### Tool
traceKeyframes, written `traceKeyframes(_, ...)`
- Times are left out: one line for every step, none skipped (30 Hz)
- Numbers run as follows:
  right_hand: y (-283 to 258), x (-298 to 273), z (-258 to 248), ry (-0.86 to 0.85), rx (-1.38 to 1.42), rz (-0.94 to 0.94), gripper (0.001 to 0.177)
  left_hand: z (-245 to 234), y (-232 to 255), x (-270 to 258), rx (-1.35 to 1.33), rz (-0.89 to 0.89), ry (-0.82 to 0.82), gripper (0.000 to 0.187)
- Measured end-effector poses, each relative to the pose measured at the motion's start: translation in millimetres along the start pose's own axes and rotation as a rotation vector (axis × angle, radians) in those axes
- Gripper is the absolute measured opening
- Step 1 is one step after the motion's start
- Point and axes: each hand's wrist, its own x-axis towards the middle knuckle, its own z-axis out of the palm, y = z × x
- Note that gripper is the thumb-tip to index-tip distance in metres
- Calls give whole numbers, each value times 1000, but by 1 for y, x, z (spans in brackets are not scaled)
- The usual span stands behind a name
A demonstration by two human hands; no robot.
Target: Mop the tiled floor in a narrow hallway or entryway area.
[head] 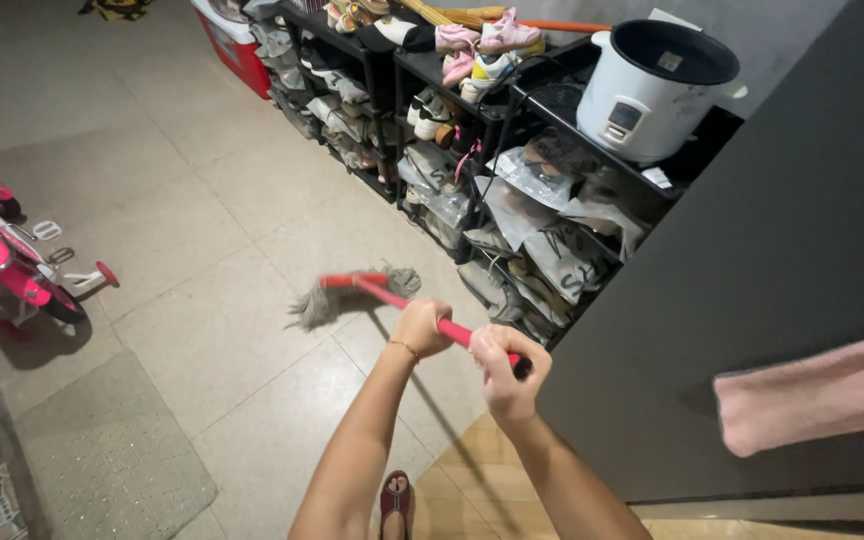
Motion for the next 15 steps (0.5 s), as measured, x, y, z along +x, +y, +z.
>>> traceKeyframes(-10,-2,0,0,1,-2,27,-6,9,1,2,1,1,17)
traceKeyframes(-20,-4,1,-52,3,-87,27,-13,17,2,-27,39,52,22)
traceKeyframes(-30,-5,3,-104,5,-172,27,-20,25,2,-56,77,103,27)
traceKeyframes(-41,-4,5,-105,8,-174,27,-26,36,3,-52,77,104,27)
traceKeyframes(-52,-3,9,-126,-1,-261,23,-32,46,4,-40,87,130,27)
traceKeyframes(-63,-3,12,-146,-12,-347,20,-38,57,5,-30,97,156,26)
traceKeyframes(-72,-4,13,-146,-11,-348,20,-42,66,4,-29,97,156,26)
traceKeyframes(-80,-4,14,-146,2,-352,20,-46,75,4,-18,109,180,26)
traceKeyframes(-89,-3,15,-146,14,-356,20,-49,83,5,-8,121,204,27)
traceKeyframes(-94,-4,13,-149,15,-358,20,-48,89,3,-7,122,207,27)
traceKeyframes(-100,-5,11,-155,27,-347,21,-47,94,2,-8,145,215,27)
traceKeyframes(-105,-5,10,-163,38,-337,22,-46,99,1,-10,169,223,27)
traceKeyframes(-108,-5,11,-166,38,-339,22,-47,102,1,-10,170,227,27)
traceKeyframes(-110,-6,11,-159,59,-346,22,-47,106,-1,-33,169,224,27)
traceKeyframes(-111,-6,11,-152,80,-352,21,-46,109,-1,-55,167,220,27)
